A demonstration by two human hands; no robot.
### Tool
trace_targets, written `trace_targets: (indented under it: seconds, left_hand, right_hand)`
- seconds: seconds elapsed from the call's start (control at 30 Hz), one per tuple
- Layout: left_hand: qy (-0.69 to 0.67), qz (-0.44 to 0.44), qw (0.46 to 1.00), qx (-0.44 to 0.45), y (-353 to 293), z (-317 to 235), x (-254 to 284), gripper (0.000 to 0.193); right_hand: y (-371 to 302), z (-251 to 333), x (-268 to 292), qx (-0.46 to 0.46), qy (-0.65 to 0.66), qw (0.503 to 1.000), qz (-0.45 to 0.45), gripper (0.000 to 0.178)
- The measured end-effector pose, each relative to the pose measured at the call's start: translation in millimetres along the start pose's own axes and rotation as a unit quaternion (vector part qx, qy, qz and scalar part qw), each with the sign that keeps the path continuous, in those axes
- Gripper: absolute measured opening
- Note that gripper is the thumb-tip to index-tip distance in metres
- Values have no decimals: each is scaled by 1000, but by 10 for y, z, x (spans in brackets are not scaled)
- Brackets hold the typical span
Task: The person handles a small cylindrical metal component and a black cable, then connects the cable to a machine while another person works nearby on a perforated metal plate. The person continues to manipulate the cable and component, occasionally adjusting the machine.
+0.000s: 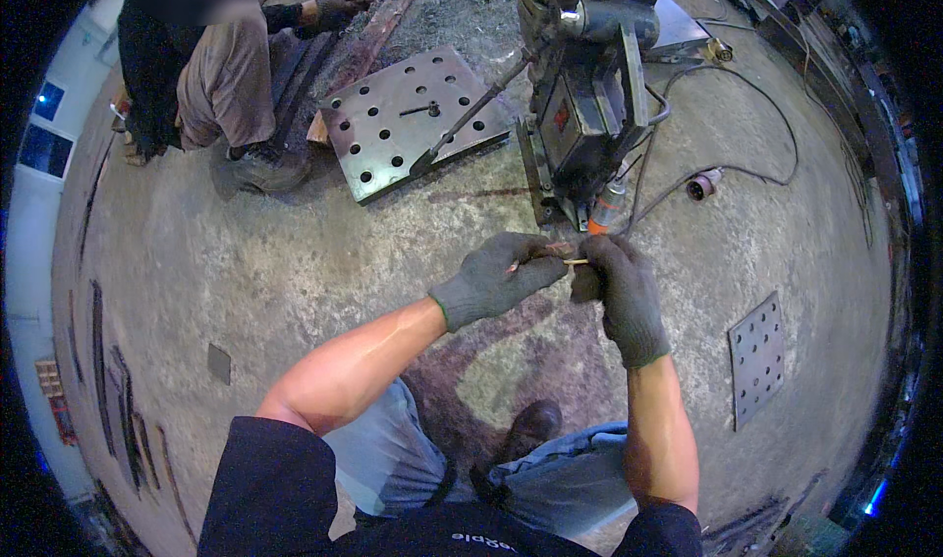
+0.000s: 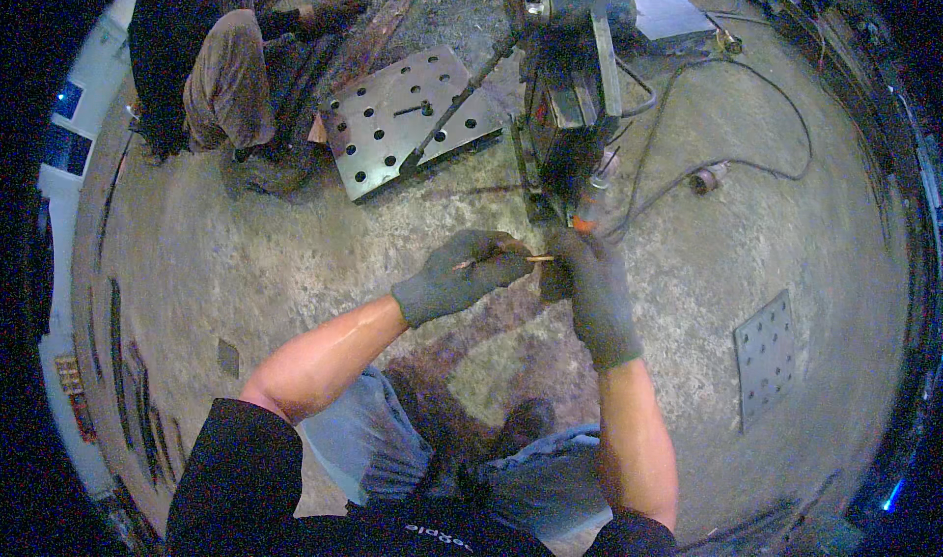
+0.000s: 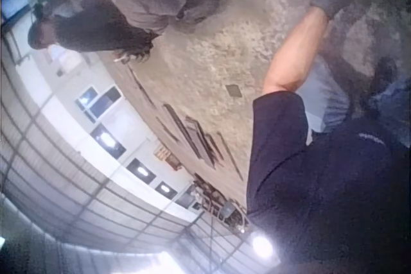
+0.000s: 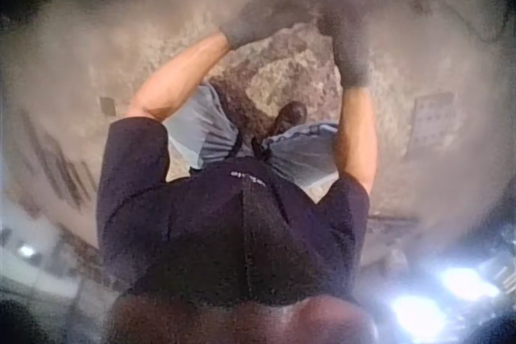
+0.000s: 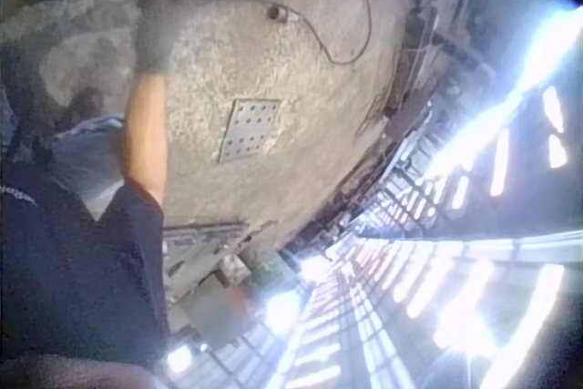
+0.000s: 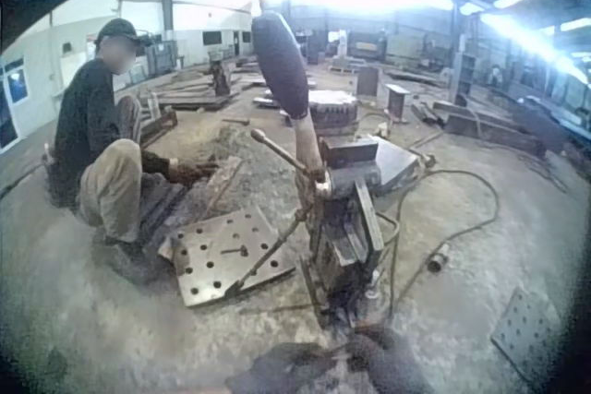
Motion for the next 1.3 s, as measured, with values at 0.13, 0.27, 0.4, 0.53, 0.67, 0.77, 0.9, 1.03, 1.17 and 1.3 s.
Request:
trace_targets:
  seconds: [0.13, 0.27, 0.4, 0.53, 0.67, 0.77, 0.9, 1.03, 1.17, 1.3]
  left_hand:
    - [15, 16, 996, 81, 20, 2, 41, 33]
    - [16, -46, 999, -15, 5, 182, -47, 35]
    - [-35, -4, 998, 53, 23, 178, 12, 36]
    - [-35, -5, 995, 97, 40, 44, 98, 36]
    - [-48, 5, 994, 95, 29, 120, 47, 38]
    - [19, -29, 999, 26, -14, 96, 60, 38]
    - [-29, 17, 999, 21, 26, 263, -29, 33]
    - [-3, 38, 999, 5, 15, 201, -11, 29]
    - [-12, 34, 999, 12, -10, 266, -22, 29]
    - [11, 41, 999, 12, -13, 178, 9, 30]
  right_hand:
    - [-55, -61, -45, 264, -172, 949, 6, 24]
    - [-55, -61, 5, 346, -363, 865, 22, 17]
    - [-60, -55, 19, 290, -305, 907, -23, 17]
    - [-49, -53, 17, 266, -285, 921, -6, 17]
    - [-91, -47, 35, 263, -338, 904, -17, 19]
    - [-83, -10, 26, 230, -364, 903, -10, 21]
    - [-73, -25, 71, 210, -379, 901, -2, 23]
    - [-140, -20, 76, 232, -394, 889, -13, 23]
    - [-153, -2, 28, 209, -401, 892, -6, 22]
    - [-131, -24, 38, 223, -407, 886, -6, 22]
Point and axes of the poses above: each hand's wrist, its own y-axis towards the middle knuckle, its own x-axis out of the back of the hand, z = x × y, the point moved 1 cm from there along y, towards the middle knuckle, and after that the axes turned 7 degrees about -z, right-handed, at the moved point
